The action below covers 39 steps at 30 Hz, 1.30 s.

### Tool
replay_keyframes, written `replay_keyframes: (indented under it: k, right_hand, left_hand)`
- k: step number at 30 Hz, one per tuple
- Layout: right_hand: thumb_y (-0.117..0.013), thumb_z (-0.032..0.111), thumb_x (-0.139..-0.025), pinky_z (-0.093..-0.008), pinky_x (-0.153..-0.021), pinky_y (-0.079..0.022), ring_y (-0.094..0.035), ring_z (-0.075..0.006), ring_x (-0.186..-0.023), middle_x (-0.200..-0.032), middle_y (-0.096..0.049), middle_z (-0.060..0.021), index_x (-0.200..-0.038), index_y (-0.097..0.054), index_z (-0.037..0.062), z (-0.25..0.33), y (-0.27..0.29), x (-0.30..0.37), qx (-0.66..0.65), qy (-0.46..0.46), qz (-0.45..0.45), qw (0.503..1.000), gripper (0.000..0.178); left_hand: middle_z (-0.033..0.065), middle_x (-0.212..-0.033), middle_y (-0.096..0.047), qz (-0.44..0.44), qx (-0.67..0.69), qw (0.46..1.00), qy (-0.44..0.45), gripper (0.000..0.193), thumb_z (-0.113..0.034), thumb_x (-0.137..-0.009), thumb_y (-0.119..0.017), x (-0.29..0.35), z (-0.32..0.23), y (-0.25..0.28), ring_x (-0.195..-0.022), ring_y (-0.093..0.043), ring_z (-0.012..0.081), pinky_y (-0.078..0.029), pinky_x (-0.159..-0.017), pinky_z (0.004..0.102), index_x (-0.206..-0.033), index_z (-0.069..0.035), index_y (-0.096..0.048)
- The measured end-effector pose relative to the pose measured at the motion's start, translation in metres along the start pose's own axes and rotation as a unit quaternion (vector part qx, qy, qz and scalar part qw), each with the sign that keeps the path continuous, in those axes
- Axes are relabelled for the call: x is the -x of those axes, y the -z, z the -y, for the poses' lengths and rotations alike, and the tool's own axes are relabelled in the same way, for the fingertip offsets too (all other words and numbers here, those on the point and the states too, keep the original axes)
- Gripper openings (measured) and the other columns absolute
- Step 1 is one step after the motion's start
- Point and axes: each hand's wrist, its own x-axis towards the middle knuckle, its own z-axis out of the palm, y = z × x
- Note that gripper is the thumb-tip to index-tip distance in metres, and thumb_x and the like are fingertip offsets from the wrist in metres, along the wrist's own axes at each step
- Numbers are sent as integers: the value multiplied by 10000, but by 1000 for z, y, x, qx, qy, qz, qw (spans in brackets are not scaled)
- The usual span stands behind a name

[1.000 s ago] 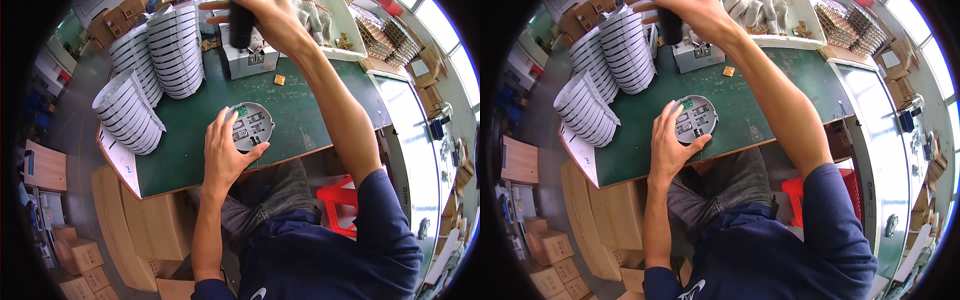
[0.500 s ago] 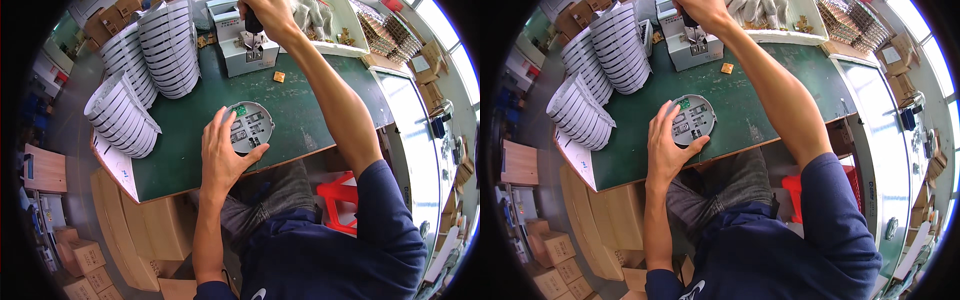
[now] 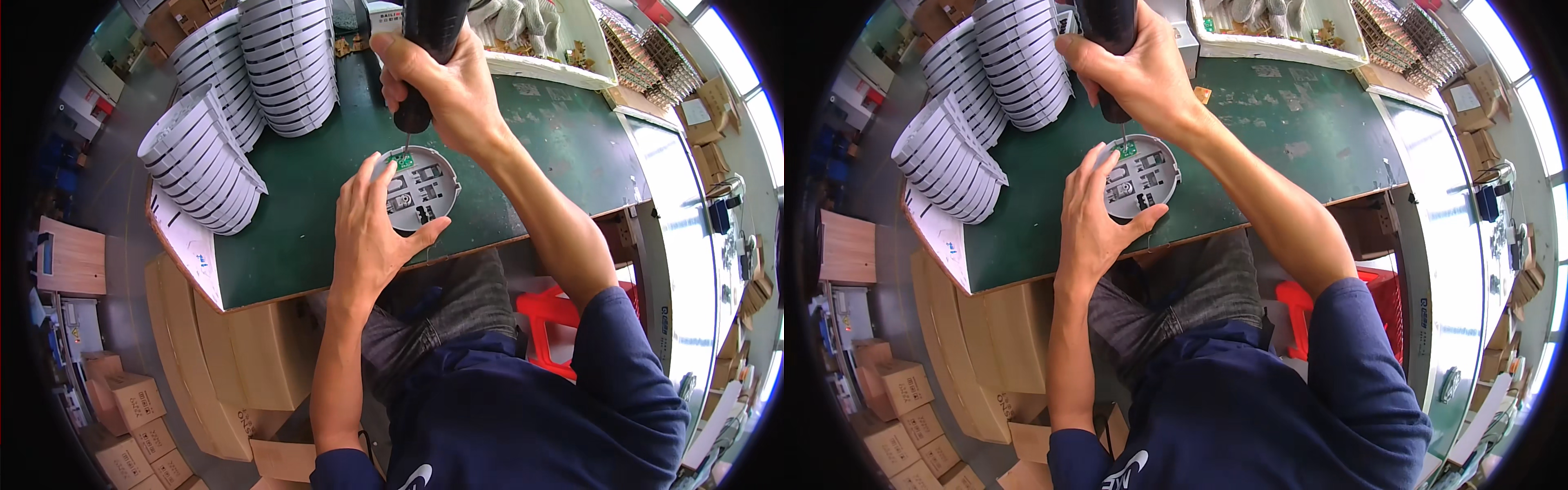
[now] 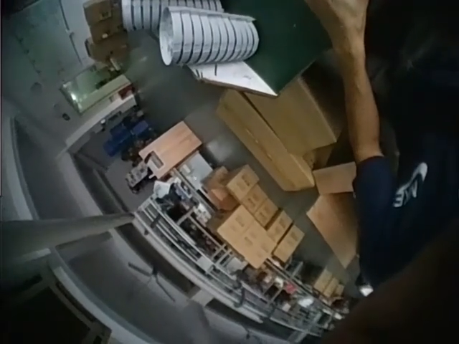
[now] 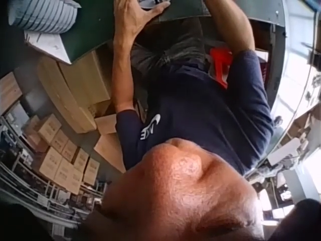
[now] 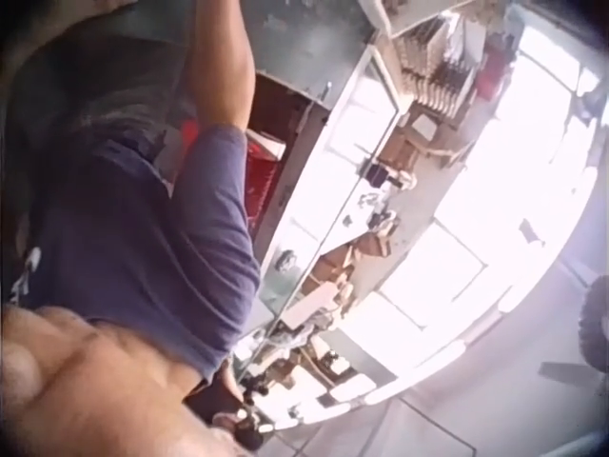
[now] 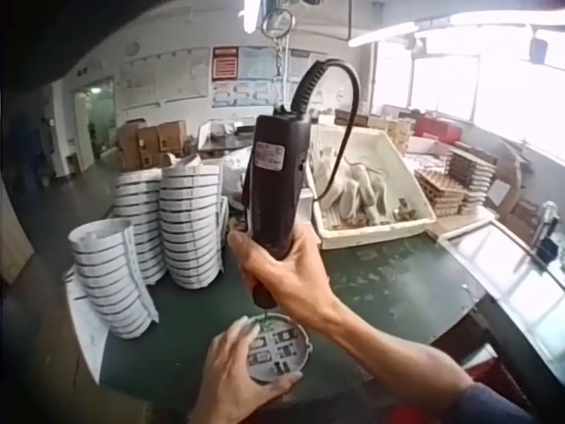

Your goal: Assembling electronic components into plastic housings and using a power screwdriver to fasten them.

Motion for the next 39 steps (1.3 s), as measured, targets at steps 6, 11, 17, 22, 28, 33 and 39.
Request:
replay_keyframes:
  k: [6,11,17,22,28,33,39]
  right_hand:
    - [-689,196,-989,-250,-517,-432,-548,-69,-551,-649,-584,11,-998,-636,25,9,-15,1,-26,-41,-37,998,179]
    - [-691,200,-996,-254,-522,-444,-545,-74,-546,-658,-586,4,-1245,-588,-6,17,-15,3,-41,-37,-24,998,339]
    - [-684,184,-994,-256,-532,-457,-552,-80,-552,-670,-585,4,-1375,-511,-10,13,-10,6,-31,-30,-37,998,461]
    - [-689,177,-991,-254,-532,-455,-559,-79,-558,-677,-592,3,-1400,-488,-8,10,-7,4,-15,-38,-35,999,492]
    - [-692,182,-995,-258,-535,-457,-556,-78,-561,-678,-591,1,-1403,-490,-1,5,-6,6,-30,-32,-33,999,490]
    - [-696,185,-993,-257,-532,-454,-551,-78,-552,-662,-586,2,-1371,-507,3,3,-2,9,-28,-50,-22,998,460]
    - [-708,198,-986,-253,-531,-451,-559,-79,-558,-663,-595,3,-1076,-603,32,6,-9,9,-12,-50,-27,998,216]
  left_hand:
    - [258,-1482,-473,25,-3,1000,-6,960,-559,-779,-840,1,-3,6,-1347,-477,398,-417,-1111,502,-1427,46,-473]
    - [268,-1465,-494,-39,139,985,90,858,-460,-847,-817,-2,3,10,-1367,-465,404,-415,-1121,483,-1447,52,-479]
    - [234,-1439,-538,-7,85,995,56,900,-547,-804,-821,1,1,9,-1360,-472,407,-416,-1121,491,-1406,52,-522]
    - [233,-1428,-545,-23,11,1000,-6,1091,-681,-671,-845,1,1,5,-1356,-470,422,-409,-1124,517,-1408,52,-517]
    - [231,-1411,-555,5,-38,999,-13,1114,-698,-682,-825,0,-1,2,-1351,-478,399,-392,-1135,509,-1407,82,-496]
    - [204,-1425,-551,8,-30,1000,-1,1059,-619,-692,-864,3,-1,2,-1346,-491,371,-416,-1122,488,-1442,27,-486]
    - [201,-1425,-549,6,-24,1000,-6,1039,-594,-707,-869,2,1,0,-1340,-497,366,-412,-1124,486,-1444,28,-481]
